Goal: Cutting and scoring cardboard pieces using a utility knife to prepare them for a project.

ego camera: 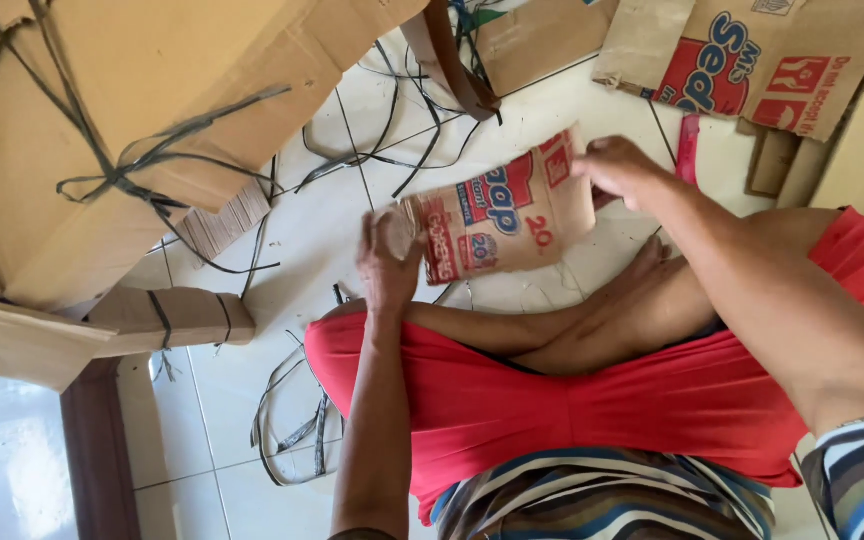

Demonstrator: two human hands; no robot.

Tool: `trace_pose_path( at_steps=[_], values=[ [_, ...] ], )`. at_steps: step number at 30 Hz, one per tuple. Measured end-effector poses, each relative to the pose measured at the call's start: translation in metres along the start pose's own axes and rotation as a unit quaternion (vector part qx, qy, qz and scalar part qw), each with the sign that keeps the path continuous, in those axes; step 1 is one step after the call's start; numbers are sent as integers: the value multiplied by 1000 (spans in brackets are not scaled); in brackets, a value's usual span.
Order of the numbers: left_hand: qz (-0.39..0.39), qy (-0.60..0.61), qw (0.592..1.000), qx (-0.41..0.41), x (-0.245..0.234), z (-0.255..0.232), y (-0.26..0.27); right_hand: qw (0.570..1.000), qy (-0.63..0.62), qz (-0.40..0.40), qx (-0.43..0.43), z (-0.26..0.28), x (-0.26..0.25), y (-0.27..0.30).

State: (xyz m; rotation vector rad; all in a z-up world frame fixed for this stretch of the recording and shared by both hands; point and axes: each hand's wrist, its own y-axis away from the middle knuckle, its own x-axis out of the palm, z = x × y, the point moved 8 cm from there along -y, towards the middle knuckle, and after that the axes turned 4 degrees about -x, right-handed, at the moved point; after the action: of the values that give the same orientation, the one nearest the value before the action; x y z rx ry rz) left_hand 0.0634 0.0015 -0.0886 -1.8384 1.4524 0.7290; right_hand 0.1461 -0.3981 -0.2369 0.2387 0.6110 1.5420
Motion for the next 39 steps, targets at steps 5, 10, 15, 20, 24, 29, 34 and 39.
trace_pose_path(
  at_steps=[5,10,15,20,24,29,34,39],
  values=[
    [133,144,972,126,11,-105,37,979,-203,-8,-16,95,10,75],
    [34,133,968,210,18,-135,32,951,-295,-31,-88,161,16,143],
    [20,206,975,78,-6,-138,-8,921,-256,21,-294,240,21,204],
    [40,329,943,-38,-38,-159,-47,886,-164,-38,-432,270,14,220],
    [23,379,922,-74,-38,-153,-77,831,-80,-47,-549,278,20,209],
    [63,412,908,-36,-23,-159,-104,860,-19,-32,-509,284,20,179],
    [73,449,890,-34,-17,-162,-118,869,13,-20,-495,288,19,152],
    [43,493,869,-20,-7,-141,-127,898,15,-28,-439,268,20,124]
  ],
)
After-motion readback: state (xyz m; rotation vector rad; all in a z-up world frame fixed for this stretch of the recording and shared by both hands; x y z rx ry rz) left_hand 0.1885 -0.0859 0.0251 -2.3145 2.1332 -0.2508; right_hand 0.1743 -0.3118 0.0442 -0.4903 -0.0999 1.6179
